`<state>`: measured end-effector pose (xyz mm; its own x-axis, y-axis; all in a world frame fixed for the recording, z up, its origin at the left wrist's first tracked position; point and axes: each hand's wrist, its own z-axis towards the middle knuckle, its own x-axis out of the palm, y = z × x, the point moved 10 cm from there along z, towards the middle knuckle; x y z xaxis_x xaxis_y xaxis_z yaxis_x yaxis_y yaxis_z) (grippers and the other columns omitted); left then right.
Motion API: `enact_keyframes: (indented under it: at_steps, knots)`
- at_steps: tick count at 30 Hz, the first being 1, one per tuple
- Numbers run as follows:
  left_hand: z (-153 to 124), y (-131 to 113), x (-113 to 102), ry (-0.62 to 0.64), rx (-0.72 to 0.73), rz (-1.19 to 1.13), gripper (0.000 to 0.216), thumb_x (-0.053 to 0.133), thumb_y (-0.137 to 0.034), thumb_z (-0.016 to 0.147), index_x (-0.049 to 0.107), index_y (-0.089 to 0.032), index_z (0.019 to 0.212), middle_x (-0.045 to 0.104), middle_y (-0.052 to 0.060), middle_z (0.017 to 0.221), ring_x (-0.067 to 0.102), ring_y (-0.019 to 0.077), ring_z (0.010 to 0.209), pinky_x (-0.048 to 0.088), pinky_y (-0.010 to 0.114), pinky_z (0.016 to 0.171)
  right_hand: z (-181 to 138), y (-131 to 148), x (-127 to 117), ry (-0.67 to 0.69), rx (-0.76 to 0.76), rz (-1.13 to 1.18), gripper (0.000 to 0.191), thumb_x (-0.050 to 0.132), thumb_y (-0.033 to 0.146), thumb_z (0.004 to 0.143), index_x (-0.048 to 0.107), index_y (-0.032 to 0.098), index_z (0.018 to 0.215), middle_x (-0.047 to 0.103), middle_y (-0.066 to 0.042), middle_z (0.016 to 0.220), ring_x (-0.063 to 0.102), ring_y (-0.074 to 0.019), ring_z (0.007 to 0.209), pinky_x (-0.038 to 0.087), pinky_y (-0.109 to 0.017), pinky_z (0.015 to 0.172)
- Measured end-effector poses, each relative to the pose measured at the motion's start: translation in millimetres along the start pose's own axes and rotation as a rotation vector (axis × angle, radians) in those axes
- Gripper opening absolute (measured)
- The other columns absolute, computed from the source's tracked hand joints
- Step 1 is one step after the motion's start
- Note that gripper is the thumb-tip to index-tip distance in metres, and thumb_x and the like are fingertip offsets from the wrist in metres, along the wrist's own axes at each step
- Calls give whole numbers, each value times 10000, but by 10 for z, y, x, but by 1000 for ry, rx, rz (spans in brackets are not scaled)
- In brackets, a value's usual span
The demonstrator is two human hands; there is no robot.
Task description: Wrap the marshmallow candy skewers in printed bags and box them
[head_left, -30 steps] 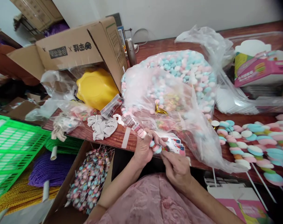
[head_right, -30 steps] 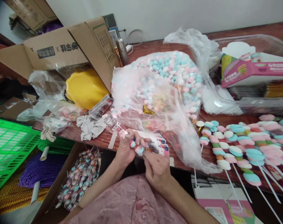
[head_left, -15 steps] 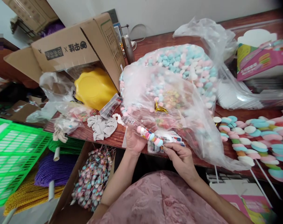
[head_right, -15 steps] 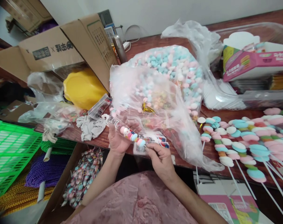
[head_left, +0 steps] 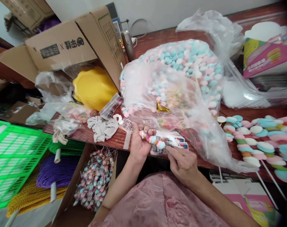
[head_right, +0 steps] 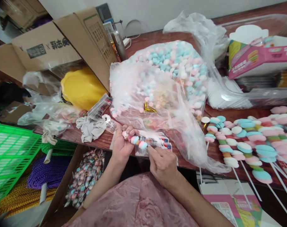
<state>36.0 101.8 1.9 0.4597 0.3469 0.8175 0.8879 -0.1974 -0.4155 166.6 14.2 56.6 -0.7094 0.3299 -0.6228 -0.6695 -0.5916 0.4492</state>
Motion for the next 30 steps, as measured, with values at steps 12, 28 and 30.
enact_keyframes:
  at_steps: [12,28,30]
  knots:
    - [-46,85,-47,72,-64,312,470,615,-540,863,450,-168,630,568,-22,581,667,167,599,570,336,701,35,-90,-207,-86,-65,-228,201,544,56,878,719,119,954,662,-41,644,575,-129,579,385,-277,590]
    - [-100,150,-58,23,-137,104,516,514,-626,881,492,-173,634,553,-15,567,635,170,608,564,475,835,13,-291,88,38,327,480,145,579,164,892,716,186,854,702,6,676,623,-117,560,481,-215,554]
    - [-103,145,-25,63,-93,73,479,554,-589,879,501,-176,642,568,-14,592,663,190,698,551,484,876,15,-390,26,-28,407,437,137,588,190,884,714,190,830,697,10,656,620,-124,542,482,-221,534]
